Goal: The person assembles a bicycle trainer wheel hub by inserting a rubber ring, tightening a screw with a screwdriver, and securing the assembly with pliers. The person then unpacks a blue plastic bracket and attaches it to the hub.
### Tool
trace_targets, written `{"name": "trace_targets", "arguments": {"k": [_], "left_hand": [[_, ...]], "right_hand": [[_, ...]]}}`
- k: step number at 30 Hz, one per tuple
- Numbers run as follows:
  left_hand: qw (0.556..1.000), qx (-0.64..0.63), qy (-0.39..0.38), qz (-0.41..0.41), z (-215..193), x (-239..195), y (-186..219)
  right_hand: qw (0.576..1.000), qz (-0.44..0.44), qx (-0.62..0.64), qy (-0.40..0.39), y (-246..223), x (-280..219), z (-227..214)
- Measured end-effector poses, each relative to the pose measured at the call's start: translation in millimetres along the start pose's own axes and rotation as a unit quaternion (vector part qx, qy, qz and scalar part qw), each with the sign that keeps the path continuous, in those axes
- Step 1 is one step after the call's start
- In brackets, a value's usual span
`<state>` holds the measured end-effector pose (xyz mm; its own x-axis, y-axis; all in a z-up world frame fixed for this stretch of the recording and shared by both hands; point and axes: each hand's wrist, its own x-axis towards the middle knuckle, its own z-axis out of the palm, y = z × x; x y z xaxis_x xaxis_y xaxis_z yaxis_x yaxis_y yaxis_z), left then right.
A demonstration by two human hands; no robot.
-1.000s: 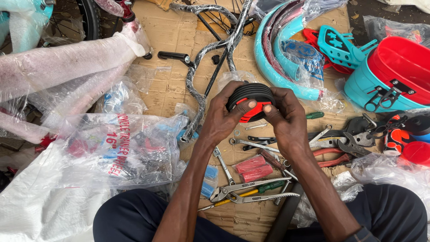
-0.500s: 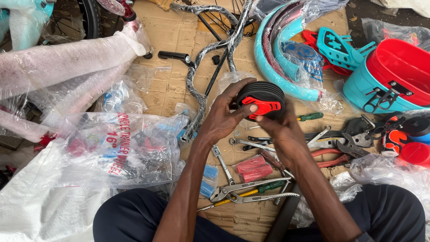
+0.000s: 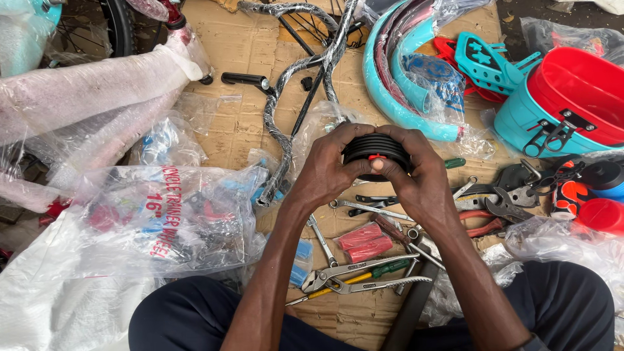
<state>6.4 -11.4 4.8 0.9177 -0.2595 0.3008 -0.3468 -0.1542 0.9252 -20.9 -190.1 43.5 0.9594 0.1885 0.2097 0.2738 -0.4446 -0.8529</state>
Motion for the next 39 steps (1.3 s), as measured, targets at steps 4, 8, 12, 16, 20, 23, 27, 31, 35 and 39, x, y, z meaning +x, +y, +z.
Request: {"name": "trace_targets", "arguments": {"k": [4, 8, 12, 16, 20, 23, 27, 31, 35, 39], "left_hand": [[0.992, -0.118, 0.018, 0.033, 5, 1, -7], [0.964, -0.264, 0.042, -0.005, 6, 5, -6], [0.971, -0.233, 0.042, -0.019, 2, 3, -1], [0.97, -0.238, 0.045, -0.015, 8, 0, 2], [0.964, -0.265, 0.014, 0.002, 4, 0, 1], [0.971, -0.239, 0.0, -0.023, 1, -6, 7], [0.999, -0.024, 0.013, -0.033, 7, 2, 16], [0.993, -0.056, -0.012, -0.099, 7, 1, 6], [0.992, -0.104, -0.012, -0.073, 5, -2, -5], [0.985, -0.169, 0.029, 0.009, 6, 4, -4]], "right_hand": [[0.997, 0.07, 0.026, 0.014, -2, 6, -2], [0.965, 0.124, 0.231, 0.024, -4, 10, -7], [0.911, 0.16, 0.38, 0.023, -8, 11, -9], [0.92, 0.17, 0.353, 0.024, -12, 13, -9], [0.929, 0.155, 0.335, 0.013, -14, 11, -9], [0.953, 0.147, 0.263, 0.029, -14, 12, -6], [0.965, 0.148, 0.211, 0.037, -9, 12, -3], [0.968, 0.171, 0.174, 0.065, 6, 7, 13], [0.973, 0.131, 0.187, 0.045, 17, 0, 17], [0.93, 0.126, 0.345, 0.007, 21, 2, 2]]}}
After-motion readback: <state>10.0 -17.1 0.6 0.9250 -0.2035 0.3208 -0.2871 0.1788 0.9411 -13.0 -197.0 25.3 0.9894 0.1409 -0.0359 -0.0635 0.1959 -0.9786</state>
